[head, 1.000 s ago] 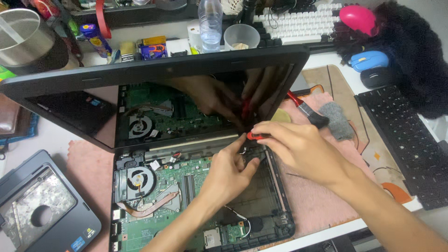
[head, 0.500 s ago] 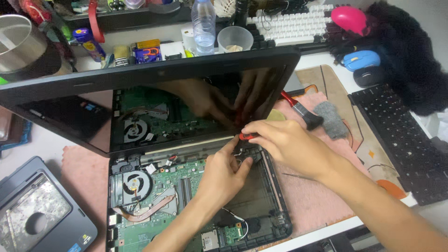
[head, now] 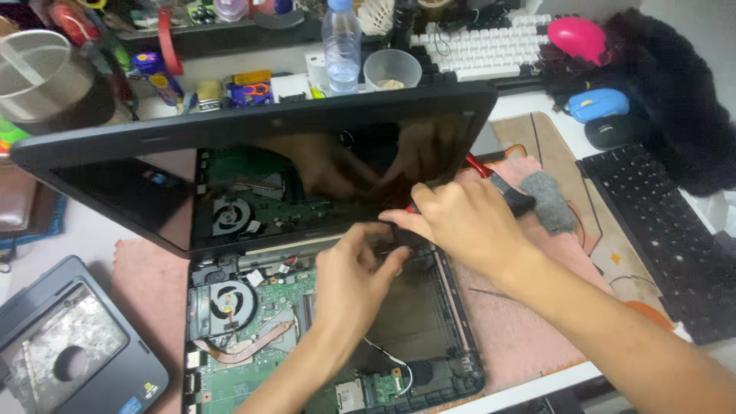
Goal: The person works on the internal components of a laptop, handling small wires and connectors, using a screwdriver to remove and replace screws, and inserting a memory module.
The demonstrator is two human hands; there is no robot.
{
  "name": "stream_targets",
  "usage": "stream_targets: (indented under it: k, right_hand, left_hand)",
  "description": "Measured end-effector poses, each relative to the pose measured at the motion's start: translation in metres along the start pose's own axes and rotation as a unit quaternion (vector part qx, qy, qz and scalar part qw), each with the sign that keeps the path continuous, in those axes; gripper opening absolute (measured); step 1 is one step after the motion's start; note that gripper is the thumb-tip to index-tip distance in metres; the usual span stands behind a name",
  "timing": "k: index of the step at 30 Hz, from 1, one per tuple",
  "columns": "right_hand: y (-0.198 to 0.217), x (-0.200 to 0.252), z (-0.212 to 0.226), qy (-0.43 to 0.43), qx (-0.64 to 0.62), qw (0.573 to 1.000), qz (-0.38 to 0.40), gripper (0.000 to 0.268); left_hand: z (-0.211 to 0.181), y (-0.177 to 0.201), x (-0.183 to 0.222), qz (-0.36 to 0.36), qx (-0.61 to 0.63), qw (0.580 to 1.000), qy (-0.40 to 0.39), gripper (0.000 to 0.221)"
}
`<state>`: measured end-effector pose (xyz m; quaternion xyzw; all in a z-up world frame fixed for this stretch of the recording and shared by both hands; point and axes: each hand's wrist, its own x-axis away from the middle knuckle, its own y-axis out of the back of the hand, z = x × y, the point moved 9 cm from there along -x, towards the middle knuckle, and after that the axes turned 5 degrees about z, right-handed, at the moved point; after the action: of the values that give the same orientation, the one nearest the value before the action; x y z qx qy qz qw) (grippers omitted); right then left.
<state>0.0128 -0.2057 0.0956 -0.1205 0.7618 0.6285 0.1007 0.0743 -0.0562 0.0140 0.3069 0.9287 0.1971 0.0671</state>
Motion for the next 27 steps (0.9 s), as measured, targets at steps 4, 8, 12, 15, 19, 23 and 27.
stream_targets:
  k: [4,8,12,15,19,23,27]
  right_hand:
    - [0.005,-0.008,-0.001,-0.044,0.061,0.997,0.027,0.062]
    - [0.002,-0.005,-0.005,-0.076,0.082,0.992,0.052,0.072]
    - [-0.033,0.007,-0.009,-0.062,0.134,0.987,0.068,0.087]
    - [-0.03,0.009,-0.002,-0.04,0.102,0.992,0.06,0.092]
    - [-0.022,0.007,0.002,-0.018,0.081,0.995,0.049,0.081]
    - [0.008,-0.001,0.008,0.037,-0.073,0.987,0.141,0.05]
    - [0.015,-0.003,0.021,0.099,-0.142,0.967,0.188,0.055]
  left_hand:
    - [-0.006,-0.004,-0.013,-0.068,0.029,0.996,-0.039,0.046]
    - [0.0,-0.015,-0.021,-0.086,0.064,0.992,-0.066,0.031]
    - [-0.019,-0.014,-0.016,-0.037,0.066,0.994,-0.073,0.023]
    - [-0.021,-0.013,-0.016,-0.024,0.075,0.995,-0.067,0.021]
    - [-0.017,-0.01,-0.018,-0.024,0.041,0.995,-0.087,0.025]
    - [-0.005,-0.013,-0.027,-0.019,0.007,0.99,-0.136,0.026]
    - [-0.015,-0.005,-0.029,-0.01,0.0,0.989,-0.146,0.016]
